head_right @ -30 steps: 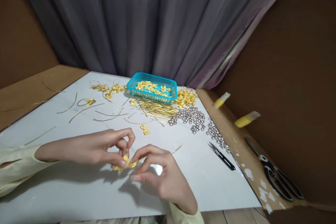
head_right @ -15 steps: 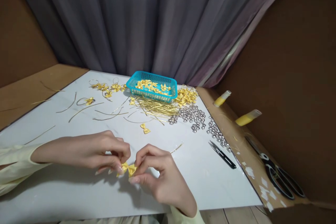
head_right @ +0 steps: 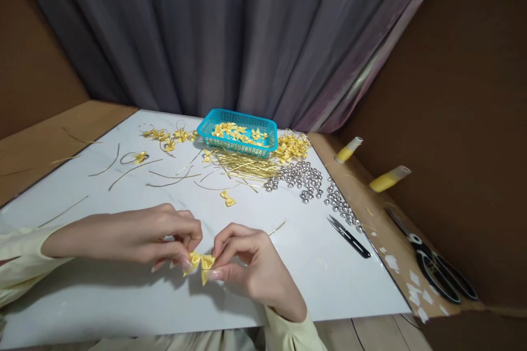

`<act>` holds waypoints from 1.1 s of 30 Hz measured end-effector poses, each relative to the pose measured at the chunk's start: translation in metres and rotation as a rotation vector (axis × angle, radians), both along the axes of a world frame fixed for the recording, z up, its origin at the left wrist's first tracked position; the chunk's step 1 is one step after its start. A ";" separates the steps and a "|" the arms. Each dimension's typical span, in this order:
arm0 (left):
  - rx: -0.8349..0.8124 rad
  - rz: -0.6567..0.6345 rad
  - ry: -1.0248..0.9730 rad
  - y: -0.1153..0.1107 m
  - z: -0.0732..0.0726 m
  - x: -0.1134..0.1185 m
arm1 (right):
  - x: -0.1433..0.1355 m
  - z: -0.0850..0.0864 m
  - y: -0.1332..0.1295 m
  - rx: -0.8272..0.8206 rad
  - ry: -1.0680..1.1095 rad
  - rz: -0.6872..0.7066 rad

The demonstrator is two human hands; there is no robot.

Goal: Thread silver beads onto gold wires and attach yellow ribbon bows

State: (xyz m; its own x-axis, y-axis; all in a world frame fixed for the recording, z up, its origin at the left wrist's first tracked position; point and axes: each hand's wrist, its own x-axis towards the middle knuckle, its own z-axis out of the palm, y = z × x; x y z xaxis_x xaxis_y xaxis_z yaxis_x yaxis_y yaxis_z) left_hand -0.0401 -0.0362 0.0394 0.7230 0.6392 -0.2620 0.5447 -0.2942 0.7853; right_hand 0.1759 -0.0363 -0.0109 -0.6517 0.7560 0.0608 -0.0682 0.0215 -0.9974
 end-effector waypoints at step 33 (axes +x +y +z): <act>-0.365 0.523 -0.455 -0.008 -0.021 0.018 | -0.009 0.005 -0.009 0.038 0.066 -0.448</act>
